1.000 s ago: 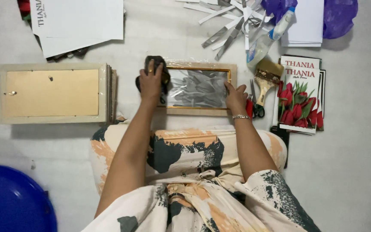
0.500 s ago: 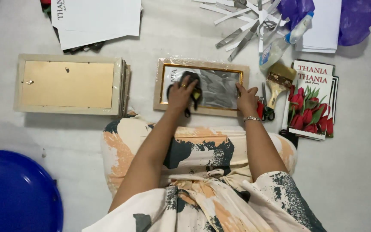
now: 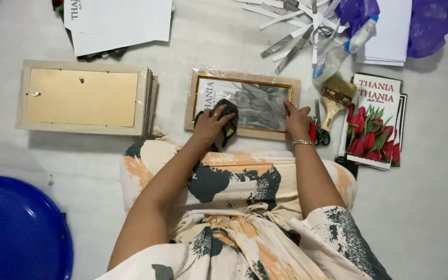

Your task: Cleaning, finishing, and wrapping picture frames in plastic film for packaging.

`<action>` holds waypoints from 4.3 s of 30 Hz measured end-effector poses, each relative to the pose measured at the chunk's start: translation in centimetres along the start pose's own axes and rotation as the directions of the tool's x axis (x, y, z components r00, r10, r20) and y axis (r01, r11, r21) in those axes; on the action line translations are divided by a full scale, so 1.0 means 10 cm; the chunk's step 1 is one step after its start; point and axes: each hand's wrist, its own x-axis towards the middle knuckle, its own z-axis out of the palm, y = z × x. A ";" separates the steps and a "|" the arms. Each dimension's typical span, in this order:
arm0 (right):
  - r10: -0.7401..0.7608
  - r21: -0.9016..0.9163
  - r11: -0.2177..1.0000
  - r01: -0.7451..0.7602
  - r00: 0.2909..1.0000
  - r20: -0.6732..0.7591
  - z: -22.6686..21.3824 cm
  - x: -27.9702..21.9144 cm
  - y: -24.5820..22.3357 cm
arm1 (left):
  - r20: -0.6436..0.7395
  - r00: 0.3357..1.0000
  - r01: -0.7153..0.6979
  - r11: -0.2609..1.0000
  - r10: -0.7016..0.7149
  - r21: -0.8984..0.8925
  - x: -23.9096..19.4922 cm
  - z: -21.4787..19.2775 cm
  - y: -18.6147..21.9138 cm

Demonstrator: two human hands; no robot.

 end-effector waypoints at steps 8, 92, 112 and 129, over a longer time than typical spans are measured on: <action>-0.040 0.014 0.999 0.040 0.999 -0.015 -0.02 -0.03 0.01 | 0.033 0.970 0.232 0.961 -0.240 0.148 -0.14 -0.38 -1.01; 0.021 0.006 1.000 -0.022 0.999 0.048 0.02 0.18 0.06 | -0.144 0.933 0.334 0.943 -0.330 0.005 1.08 -0.12 -0.18; 0.021 0.022 1.000 -0.023 0.998 0.057 0.00 0.11 0.07 | -0.157 0.932 0.346 0.930 -0.327 0.122 0.61 -0.03 -0.42; 0.040 0.032 0.999 -0.043 0.997 0.066 0.14 0.37 0.24 | 0.009 0.998 0.066 0.993 -0.066 -0.099 0.67 -0.03 1.06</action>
